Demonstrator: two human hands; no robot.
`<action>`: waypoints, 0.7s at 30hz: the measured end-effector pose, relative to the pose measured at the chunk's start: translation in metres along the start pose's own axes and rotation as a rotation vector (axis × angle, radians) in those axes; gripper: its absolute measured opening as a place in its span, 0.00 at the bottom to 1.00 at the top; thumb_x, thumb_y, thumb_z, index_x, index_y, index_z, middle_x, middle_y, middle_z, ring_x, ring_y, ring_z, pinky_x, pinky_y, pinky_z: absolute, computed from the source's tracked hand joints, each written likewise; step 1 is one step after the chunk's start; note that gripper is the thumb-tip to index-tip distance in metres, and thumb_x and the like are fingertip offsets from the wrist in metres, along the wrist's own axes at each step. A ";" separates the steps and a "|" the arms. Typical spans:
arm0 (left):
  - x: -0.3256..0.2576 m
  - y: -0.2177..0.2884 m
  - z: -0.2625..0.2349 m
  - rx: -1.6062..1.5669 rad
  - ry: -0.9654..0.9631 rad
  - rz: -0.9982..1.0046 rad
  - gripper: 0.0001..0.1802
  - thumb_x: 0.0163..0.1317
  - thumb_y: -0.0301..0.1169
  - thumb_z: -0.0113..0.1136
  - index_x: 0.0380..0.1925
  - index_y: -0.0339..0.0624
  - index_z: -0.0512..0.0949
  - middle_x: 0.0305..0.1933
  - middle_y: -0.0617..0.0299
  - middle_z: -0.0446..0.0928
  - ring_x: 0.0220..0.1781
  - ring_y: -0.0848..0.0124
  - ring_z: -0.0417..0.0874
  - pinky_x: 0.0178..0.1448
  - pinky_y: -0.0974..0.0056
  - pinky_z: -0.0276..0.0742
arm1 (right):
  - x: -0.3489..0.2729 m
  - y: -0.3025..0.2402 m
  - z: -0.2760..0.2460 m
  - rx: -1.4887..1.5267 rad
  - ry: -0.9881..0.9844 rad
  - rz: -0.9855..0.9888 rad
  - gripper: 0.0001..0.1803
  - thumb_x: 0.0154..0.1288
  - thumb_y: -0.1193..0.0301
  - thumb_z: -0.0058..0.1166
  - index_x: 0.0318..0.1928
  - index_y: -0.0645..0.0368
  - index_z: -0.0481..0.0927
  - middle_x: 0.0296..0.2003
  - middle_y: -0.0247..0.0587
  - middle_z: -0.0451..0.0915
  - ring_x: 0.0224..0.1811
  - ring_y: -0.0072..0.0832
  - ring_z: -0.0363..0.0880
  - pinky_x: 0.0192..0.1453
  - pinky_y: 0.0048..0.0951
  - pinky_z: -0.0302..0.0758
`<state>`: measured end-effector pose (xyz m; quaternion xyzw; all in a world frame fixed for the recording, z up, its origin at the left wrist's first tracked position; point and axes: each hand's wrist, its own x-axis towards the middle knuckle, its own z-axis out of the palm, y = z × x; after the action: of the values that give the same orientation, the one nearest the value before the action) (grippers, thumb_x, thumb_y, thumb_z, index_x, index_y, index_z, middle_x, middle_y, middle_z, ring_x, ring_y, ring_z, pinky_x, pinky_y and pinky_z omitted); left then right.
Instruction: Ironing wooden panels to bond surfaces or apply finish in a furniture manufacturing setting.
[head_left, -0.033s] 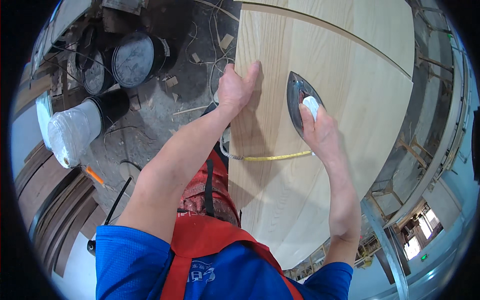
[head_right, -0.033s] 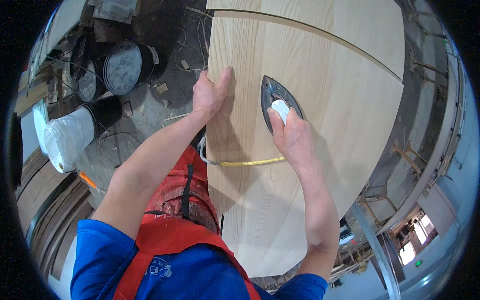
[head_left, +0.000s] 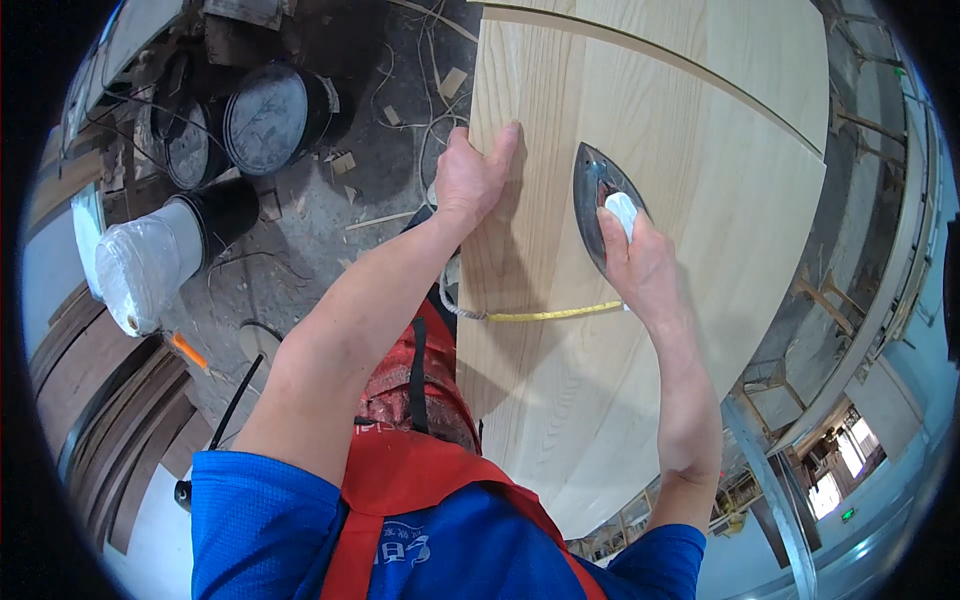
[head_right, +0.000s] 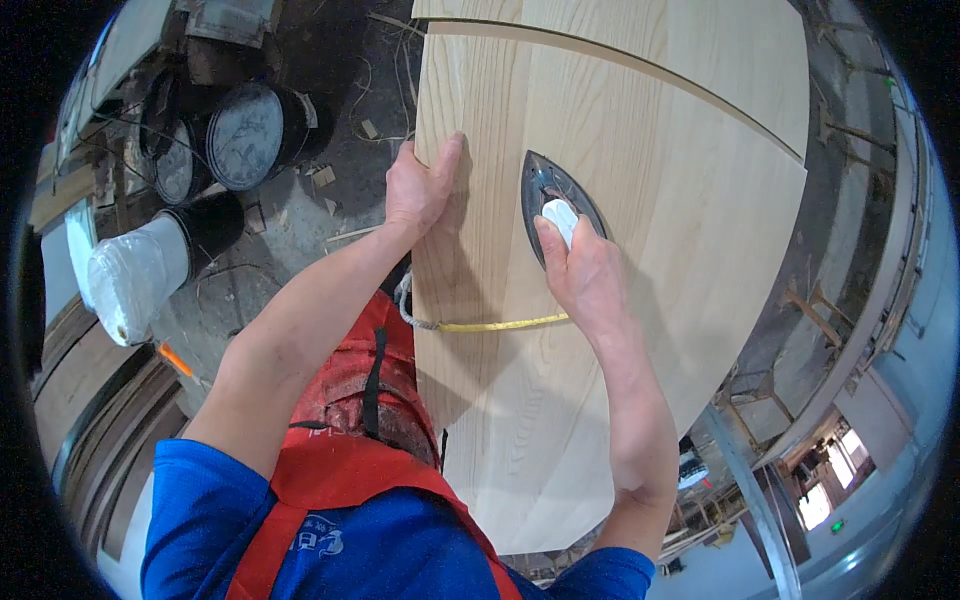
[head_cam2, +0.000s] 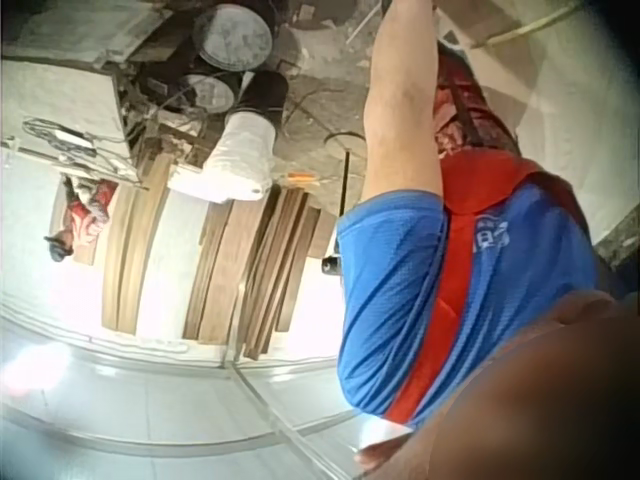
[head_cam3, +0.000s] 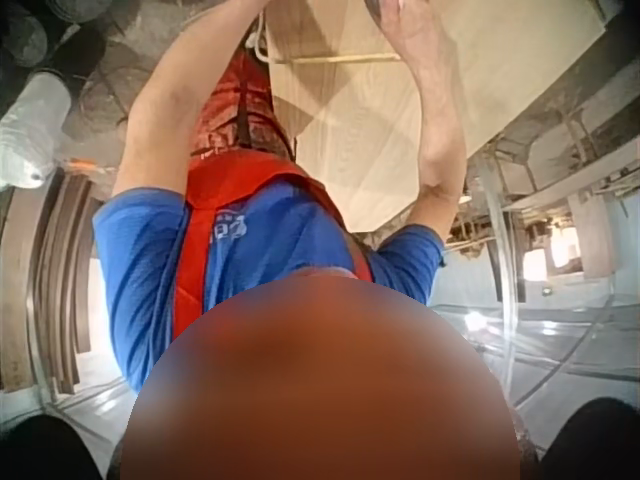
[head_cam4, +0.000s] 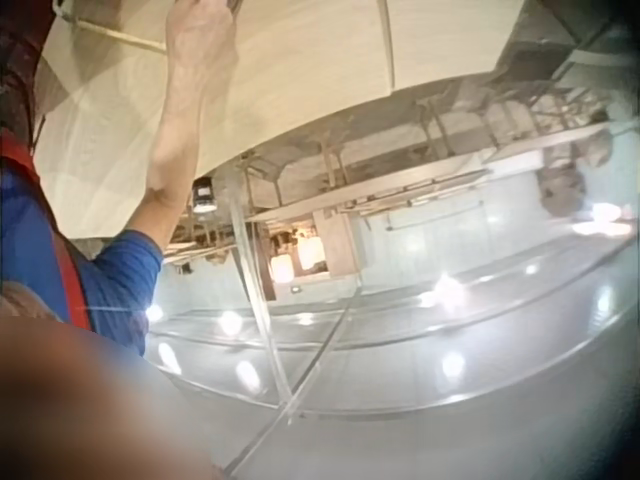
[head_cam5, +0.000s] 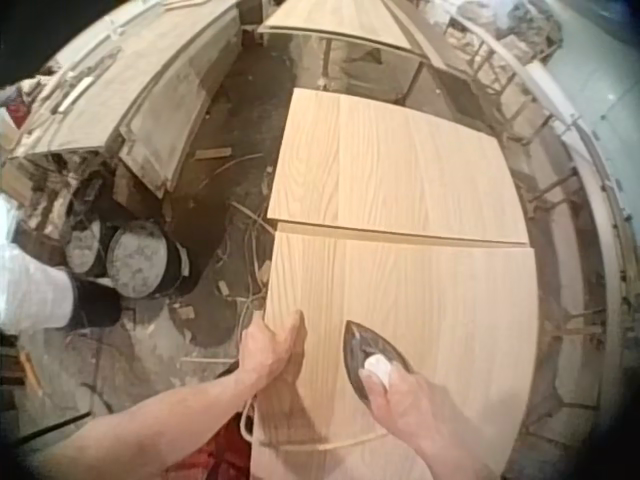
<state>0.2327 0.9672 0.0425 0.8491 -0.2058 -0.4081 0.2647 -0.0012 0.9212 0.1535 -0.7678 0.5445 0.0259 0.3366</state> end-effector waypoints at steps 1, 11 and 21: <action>-0.001 0.002 -0.001 0.004 -0.009 -0.014 0.47 0.69 0.65 0.65 0.63 0.26 0.78 0.59 0.35 0.86 0.64 0.45 0.88 0.70 0.51 0.81 | 0.000 0.000 0.000 0.015 -0.004 -0.003 0.28 0.83 0.52 0.58 0.36 0.69 0.77 0.25 0.67 0.82 0.30 0.65 0.85 0.32 0.58 0.78; -0.005 0.004 -0.003 -0.003 -0.019 -0.009 0.47 0.70 0.65 0.65 0.64 0.26 0.77 0.59 0.35 0.86 0.65 0.46 0.88 0.70 0.51 0.81 | 0.002 -0.009 -0.004 -0.057 -0.028 -0.015 0.29 0.83 0.52 0.57 0.39 0.71 0.79 0.26 0.68 0.83 0.31 0.65 0.86 0.33 0.58 0.80; -0.002 0.000 0.001 0.027 0.005 -0.008 0.45 0.69 0.66 0.64 0.59 0.28 0.78 0.55 0.36 0.88 0.60 0.42 0.90 0.67 0.47 0.83 | 0.006 -0.021 -0.013 -0.174 -0.087 -0.006 0.30 0.84 0.50 0.55 0.39 0.71 0.79 0.26 0.67 0.84 0.31 0.62 0.88 0.33 0.56 0.83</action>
<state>0.2306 0.9681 0.0433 0.8543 -0.2072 -0.4045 0.2523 0.0147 0.9130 0.1708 -0.7939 0.5228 0.1052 0.2921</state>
